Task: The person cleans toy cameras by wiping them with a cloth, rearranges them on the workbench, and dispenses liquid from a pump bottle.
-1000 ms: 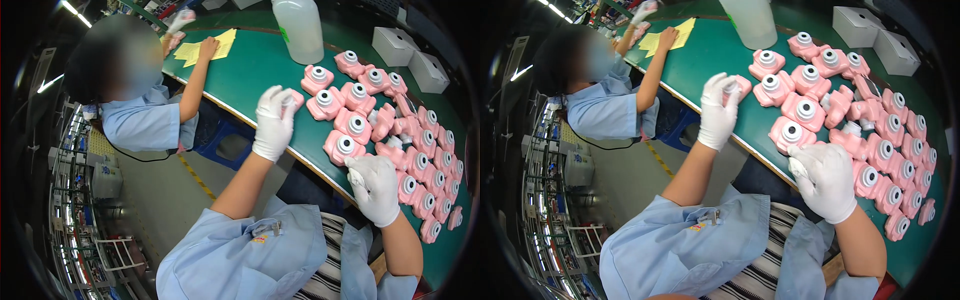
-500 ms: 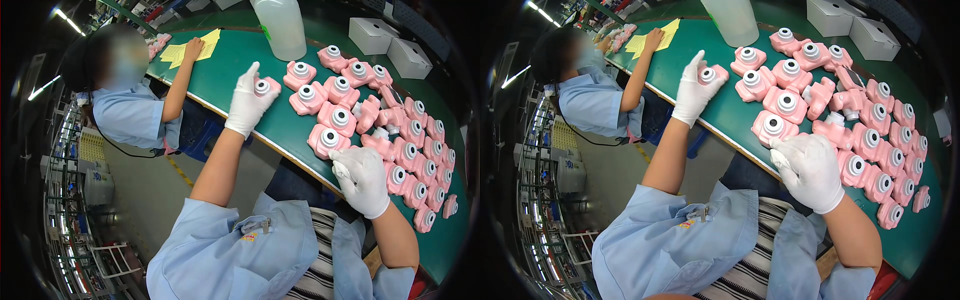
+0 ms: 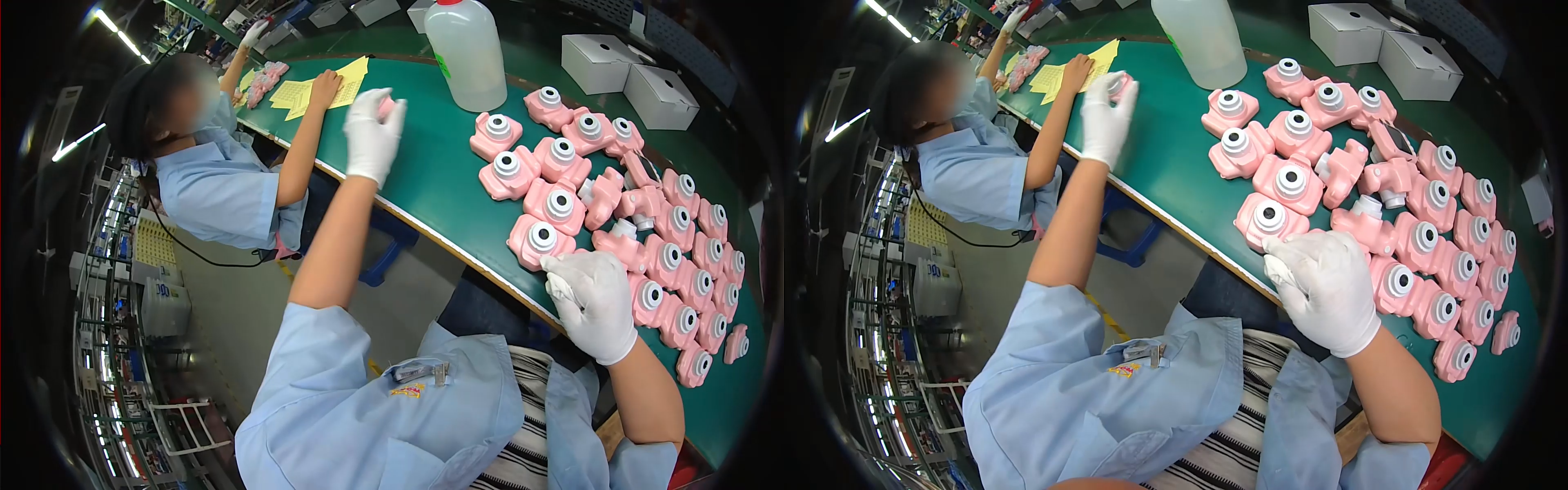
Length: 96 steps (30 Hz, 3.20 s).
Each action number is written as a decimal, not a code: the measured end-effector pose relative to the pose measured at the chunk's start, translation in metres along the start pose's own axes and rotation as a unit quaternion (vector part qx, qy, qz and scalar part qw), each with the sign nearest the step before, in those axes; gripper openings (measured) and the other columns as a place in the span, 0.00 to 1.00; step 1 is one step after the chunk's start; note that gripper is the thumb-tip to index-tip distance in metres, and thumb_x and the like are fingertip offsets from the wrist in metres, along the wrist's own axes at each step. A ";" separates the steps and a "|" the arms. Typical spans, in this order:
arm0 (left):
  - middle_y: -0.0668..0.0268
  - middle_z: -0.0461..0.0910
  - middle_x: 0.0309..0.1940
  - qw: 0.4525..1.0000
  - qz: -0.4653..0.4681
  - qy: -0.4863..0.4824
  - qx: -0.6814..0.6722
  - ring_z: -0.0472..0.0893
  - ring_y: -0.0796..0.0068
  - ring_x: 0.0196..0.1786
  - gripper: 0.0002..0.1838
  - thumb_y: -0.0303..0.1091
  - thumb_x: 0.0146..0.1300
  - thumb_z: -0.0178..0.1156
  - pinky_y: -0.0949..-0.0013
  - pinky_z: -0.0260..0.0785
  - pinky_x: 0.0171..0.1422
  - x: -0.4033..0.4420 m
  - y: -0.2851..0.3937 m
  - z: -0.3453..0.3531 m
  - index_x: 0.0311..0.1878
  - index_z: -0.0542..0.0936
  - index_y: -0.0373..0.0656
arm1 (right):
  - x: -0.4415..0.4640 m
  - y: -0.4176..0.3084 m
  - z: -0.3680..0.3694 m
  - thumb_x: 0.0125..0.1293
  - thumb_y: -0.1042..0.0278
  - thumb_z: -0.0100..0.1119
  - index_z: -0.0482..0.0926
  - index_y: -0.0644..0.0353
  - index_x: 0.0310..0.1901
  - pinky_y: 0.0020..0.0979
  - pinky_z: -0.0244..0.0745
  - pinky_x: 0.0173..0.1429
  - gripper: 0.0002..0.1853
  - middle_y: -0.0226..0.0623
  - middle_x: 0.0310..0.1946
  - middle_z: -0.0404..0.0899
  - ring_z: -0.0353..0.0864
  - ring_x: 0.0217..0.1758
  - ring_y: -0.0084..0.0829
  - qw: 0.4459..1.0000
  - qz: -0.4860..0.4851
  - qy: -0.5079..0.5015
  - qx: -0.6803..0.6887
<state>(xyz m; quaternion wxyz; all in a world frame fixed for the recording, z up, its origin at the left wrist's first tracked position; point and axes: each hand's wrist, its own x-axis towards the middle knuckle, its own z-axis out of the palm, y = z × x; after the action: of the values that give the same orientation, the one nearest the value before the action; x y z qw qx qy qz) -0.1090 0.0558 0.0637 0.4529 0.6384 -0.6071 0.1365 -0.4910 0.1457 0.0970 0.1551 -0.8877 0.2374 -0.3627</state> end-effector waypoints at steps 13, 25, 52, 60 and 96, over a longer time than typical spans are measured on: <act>0.59 0.80 0.48 0.960 0.174 -0.221 -0.014 0.74 0.55 0.58 0.22 0.47 0.54 0.67 0.54 0.64 0.62 -0.047 0.126 0.033 0.49 0.81 0.47 | 0.002 -0.001 -0.002 0.53 0.74 0.64 0.81 0.61 0.41 0.37 0.68 0.36 0.12 0.35 0.30 0.82 0.80 0.33 0.37 1.000 0.001 -0.007 0.011; 0.53 0.81 0.43 0.974 0.124 -0.182 0.048 0.81 0.53 0.45 0.23 0.46 0.51 0.71 0.57 0.74 0.52 -0.034 0.088 0.017 0.47 0.82 0.44 | 0.001 -0.001 0.000 0.54 0.74 0.63 0.82 0.62 0.40 0.37 0.68 0.36 0.10 0.35 0.30 0.82 0.80 0.32 0.37 1.000 0.003 0.002 0.007; 0.55 0.78 0.48 0.969 0.185 -0.148 0.068 0.77 0.53 0.52 0.22 0.45 0.50 0.72 0.58 0.70 0.55 -0.016 0.087 0.048 0.45 0.82 0.42 | -0.001 0.000 0.000 0.54 0.74 0.64 0.81 0.61 0.44 0.38 0.67 0.40 0.14 0.35 0.33 0.82 0.80 0.36 0.38 1.000 -0.002 -0.019 -0.005; 0.57 0.78 0.41 0.966 0.098 -0.210 0.115 0.78 0.54 0.48 0.16 0.40 0.52 0.70 0.58 0.71 0.52 -0.010 0.054 0.043 0.39 0.80 0.41 | 0.000 0.001 -0.001 0.53 0.74 0.64 0.81 0.61 0.42 0.38 0.67 0.37 0.13 0.35 0.33 0.82 0.80 0.34 0.38 1.000 -0.007 -0.018 0.013; 0.60 0.79 0.47 0.926 0.047 -0.154 -0.343 0.76 0.50 0.56 0.20 0.31 0.51 0.70 0.54 0.64 0.67 -0.105 0.181 0.030 0.48 0.77 0.43 | -0.010 0.002 0.000 0.52 0.75 0.62 0.78 0.57 0.49 0.39 0.66 0.46 0.20 0.34 0.38 0.79 0.76 0.41 0.38 1.000 0.002 -0.017 -0.002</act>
<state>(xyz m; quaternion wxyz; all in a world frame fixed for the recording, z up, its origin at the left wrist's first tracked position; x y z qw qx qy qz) -0.3071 0.1286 0.0456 0.5383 0.4282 -0.7083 -0.1587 -0.4974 0.1497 0.0903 0.1584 -0.8936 0.2372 -0.3466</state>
